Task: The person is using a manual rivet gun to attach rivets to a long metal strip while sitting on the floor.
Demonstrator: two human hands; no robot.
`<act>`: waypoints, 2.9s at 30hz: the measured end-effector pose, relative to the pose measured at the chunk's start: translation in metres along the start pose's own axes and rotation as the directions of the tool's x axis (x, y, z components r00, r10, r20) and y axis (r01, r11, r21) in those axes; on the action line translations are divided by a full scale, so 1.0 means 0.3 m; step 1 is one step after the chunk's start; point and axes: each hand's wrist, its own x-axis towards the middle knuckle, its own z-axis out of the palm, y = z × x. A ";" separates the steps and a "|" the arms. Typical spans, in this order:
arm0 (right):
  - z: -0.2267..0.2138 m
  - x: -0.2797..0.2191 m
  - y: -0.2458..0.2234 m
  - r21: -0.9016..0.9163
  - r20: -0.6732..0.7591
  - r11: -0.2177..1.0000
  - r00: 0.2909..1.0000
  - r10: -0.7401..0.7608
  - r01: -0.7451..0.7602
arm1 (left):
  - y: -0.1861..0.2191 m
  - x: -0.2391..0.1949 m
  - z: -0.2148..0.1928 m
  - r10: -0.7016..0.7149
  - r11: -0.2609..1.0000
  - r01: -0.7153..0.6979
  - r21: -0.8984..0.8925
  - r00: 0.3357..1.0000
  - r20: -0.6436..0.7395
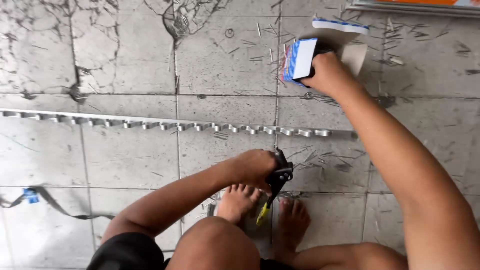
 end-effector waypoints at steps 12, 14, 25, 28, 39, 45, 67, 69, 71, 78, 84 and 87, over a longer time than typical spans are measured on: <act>-0.089 -0.110 0.046 0.067 -0.107 0.985 0.983 -0.152 0.160 | 0.182 -0.007 -0.229 -0.147 0.931 -0.031 0.364 0.879 0.453; -0.144 -0.244 -0.014 0.202 -0.192 0.952 0.963 -0.191 0.229 | 0.149 0.047 -0.139 -0.086 0.926 -0.062 0.371 0.925 0.369; -0.119 -0.651 -0.144 0.721 -0.122 0.668 0.983 -0.139 0.184 | 0.079 0.203 0.021 0.134 0.905 -0.116 0.410 0.991 -0.015; -0.171 -0.650 -0.185 0.710 -0.133 0.672 0.977 -0.164 0.209 | 0.098 0.227 0.006 0.133 0.891 -0.152 0.427 0.988 0.075; -0.175 -0.638 -0.184 0.619 -0.098 0.760 0.980 -0.176 0.199 | 0.084 0.266 0.035 0.080 0.942 -0.102 0.320 0.994 0.080; -0.171 -0.647 -0.174 0.612 -0.037 0.777 0.987 -0.158 0.147 | 0.081 0.249 0.024 0.110 0.948 -0.122 0.294 0.992 0.055; 0.217 -0.872 -0.044 0.536 0.232 0.825 0.971 0.059 -0.178 | -0.237 0.034 0.044 0.249 0.837 0.181 0.517 0.715 -0.653; 0.246 -0.893 -0.037 0.474 0.380 0.800 0.905 0.193 -0.369 | -0.237 0.021 0.056 0.041 0.719 0.393 0.573 0.799 -0.600; 0.187 -0.837 -0.127 0.466 0.395 0.787 0.891 0.223 -0.404 | -0.269 0.047 0.079 -0.064 0.746 0.372 0.552 0.865 -0.497; 0.111 -0.804 -0.188 0.446 0.432 0.761 0.858 0.277 -0.470 | -0.306 0.081 0.115 -0.098 0.764 0.341 0.548 0.901 -0.423; 0.154 -0.843 -0.157 0.345 0.450 0.807 0.839 0.306 -0.479 | -0.251 0.056 0.039 -0.191 0.802 0.316 0.508 0.940 -0.283; 0.132 -0.835 -0.163 0.349 0.456 0.797 0.832 0.315 -0.493 | -0.292 0.079 0.077 -0.164 0.785 0.302 0.541 0.943 -0.289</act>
